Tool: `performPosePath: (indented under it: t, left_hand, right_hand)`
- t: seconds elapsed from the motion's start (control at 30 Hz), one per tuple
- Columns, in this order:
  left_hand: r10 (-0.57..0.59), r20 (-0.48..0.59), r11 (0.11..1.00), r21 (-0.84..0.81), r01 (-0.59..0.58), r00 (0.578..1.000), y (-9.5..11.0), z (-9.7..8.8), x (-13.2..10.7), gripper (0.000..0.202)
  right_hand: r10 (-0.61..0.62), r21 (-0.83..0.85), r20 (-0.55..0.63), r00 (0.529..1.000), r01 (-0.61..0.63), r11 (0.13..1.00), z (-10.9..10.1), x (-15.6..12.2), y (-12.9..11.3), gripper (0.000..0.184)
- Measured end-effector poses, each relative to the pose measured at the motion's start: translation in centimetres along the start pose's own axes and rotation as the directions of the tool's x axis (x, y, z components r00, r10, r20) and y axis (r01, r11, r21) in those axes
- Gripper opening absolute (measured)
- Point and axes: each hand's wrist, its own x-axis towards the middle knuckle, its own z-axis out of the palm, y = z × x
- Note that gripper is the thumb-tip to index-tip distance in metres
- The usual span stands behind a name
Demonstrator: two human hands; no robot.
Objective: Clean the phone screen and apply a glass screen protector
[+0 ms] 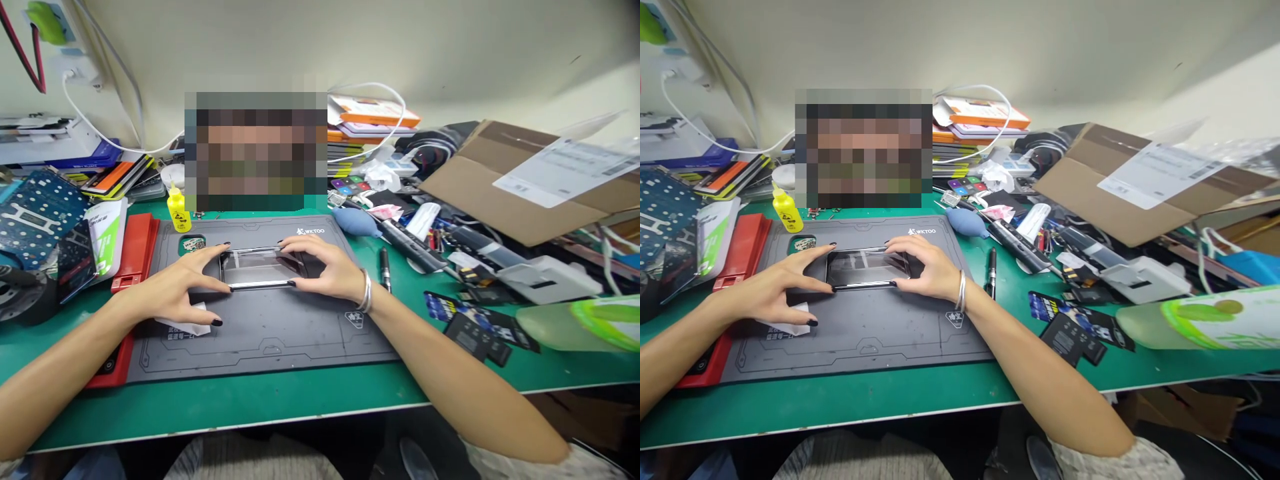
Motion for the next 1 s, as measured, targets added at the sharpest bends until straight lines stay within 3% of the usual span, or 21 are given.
performPosePath:
  t: [0.5,0.77,1.0]
  left_hand:
    - [0.117,-0.012,0.993,0.010,-0.117,0.993,0.7,-0.4,0.6,0.038]
    - [0.210,-0.069,0.970,0.136,-0.200,0.975,1.4,-0.4,0.8,0.039]
    - [0.219,-0.054,0.963,0.174,-0.207,0.974,1.6,-0.2,0.9,0.040]
  right_hand:
    - [0.028,0.090,0.001,1.000,-0.028,0.996,0.0,0.2,-0.6,0.036]
    - [-0.049,-0.032,0.039,0.998,0.050,0.998,-0.1,0.1,-0.6,0.053]
    - [-0.091,-0.152,0.072,0.993,0.101,0.983,-0.7,0.2,-0.7,0.052]
